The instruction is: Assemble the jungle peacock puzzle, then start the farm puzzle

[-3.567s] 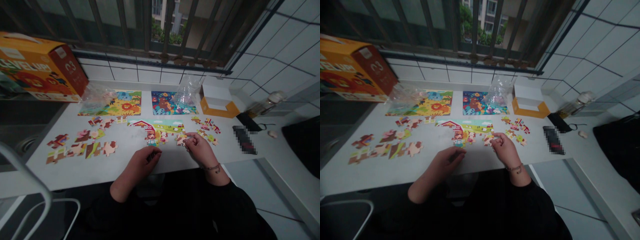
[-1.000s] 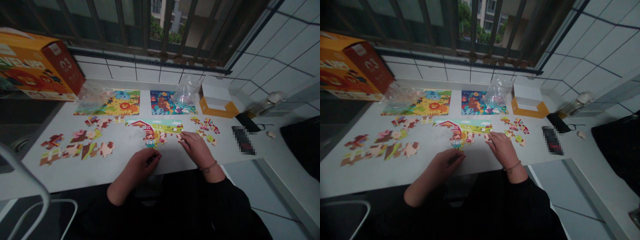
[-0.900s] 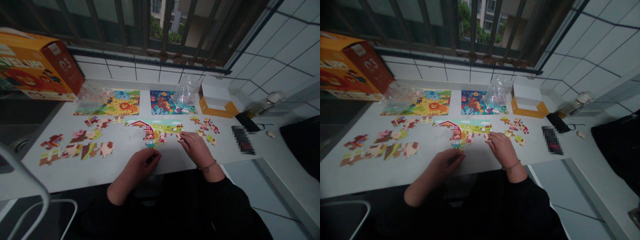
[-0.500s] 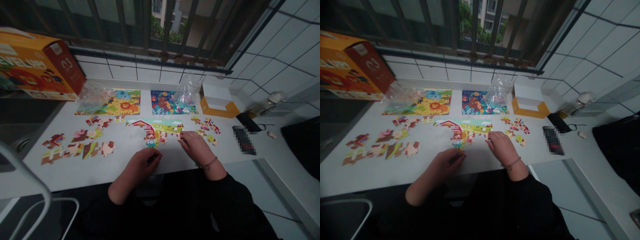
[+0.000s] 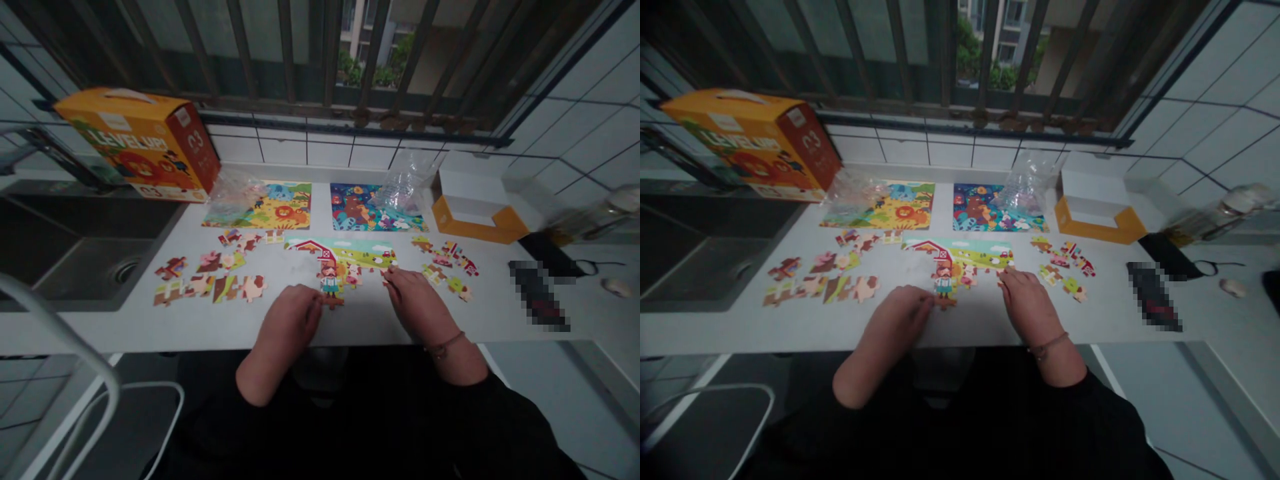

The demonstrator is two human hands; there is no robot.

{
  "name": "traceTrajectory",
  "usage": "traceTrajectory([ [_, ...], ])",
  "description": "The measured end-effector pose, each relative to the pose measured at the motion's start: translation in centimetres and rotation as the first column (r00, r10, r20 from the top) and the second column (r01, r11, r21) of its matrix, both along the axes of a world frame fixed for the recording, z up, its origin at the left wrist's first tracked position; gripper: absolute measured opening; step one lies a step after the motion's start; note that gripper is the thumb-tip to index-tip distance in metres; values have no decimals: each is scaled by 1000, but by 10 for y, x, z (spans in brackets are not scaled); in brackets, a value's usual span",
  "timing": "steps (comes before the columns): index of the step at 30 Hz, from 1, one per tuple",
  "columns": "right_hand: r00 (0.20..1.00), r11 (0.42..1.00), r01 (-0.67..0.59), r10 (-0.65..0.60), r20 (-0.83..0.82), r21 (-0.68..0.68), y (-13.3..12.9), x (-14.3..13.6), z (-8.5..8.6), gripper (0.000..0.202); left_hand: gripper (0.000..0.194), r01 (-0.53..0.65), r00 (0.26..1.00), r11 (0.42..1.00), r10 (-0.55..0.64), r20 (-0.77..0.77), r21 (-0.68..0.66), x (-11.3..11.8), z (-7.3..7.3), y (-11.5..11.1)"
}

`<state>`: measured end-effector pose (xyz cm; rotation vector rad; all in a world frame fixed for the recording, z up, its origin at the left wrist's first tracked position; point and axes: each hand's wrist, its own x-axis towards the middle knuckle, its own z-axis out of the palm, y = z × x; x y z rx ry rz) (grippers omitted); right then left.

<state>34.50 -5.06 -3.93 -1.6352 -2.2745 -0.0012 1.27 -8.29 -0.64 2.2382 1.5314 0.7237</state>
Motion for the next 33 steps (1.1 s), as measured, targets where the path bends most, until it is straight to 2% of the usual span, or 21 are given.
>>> traceTrajectory([
  [3,998,999,23,-22,-67,23,-3,-5,-5,40,36,-288,937,946,311,-162,151,-30,4,3],
  [5,992,998,51,-46,-116,40,-6,-9,-8,41,45,-354,889,914,395,-232,199,-49,5,5],
  [7,982,995,82,-70,-175,62,-10,-11,-11,41,44,-334,880,925,374,-291,180,-64,3,6],
  [9,969,990,111,-89,-229,83,-13,-12,-11,41,42,-287,902,949,314,-295,133,-73,1,5],
  [12,958,984,144,-112,-263,107,-17,-12,-10,41,42,-185,964,981,192,-187,53,-77,0,2],
  [15,954,976,178,-139,-266,129,-20,-13,-8,42,32,-97,989,995,96,-108,3,-77,5,0],
  [17,952,972,188,-146,-269,139,-21,-15,-6,42,30,-116,985,993,116,-125,9,-76,6,0],
  [21,950,974,183,-140,-278,136,-22,-17,-5,41,38,-152,971,988,148,-185,-8,-79,3,3],
  [25,951,972,185,-140,-276,144,-21,-17,-5,40,42,-162,976,986,153,-158,-45,-83,3,7],
  [29,955,970,181,-133,-266,164,-20,-16,-6,37,46,-224,974,960,227,0,-167,-84,15,6],
  [31,955,969,177,-126,-270,172,-20,-16,-6,35,46,-259,946,921,303,117,-292,-81,22,4],
  [33,954,969,171,-118,-275,180,-21,-16,-5,34,46,-241,888,873,374,267,-423,-75,28,2],
])
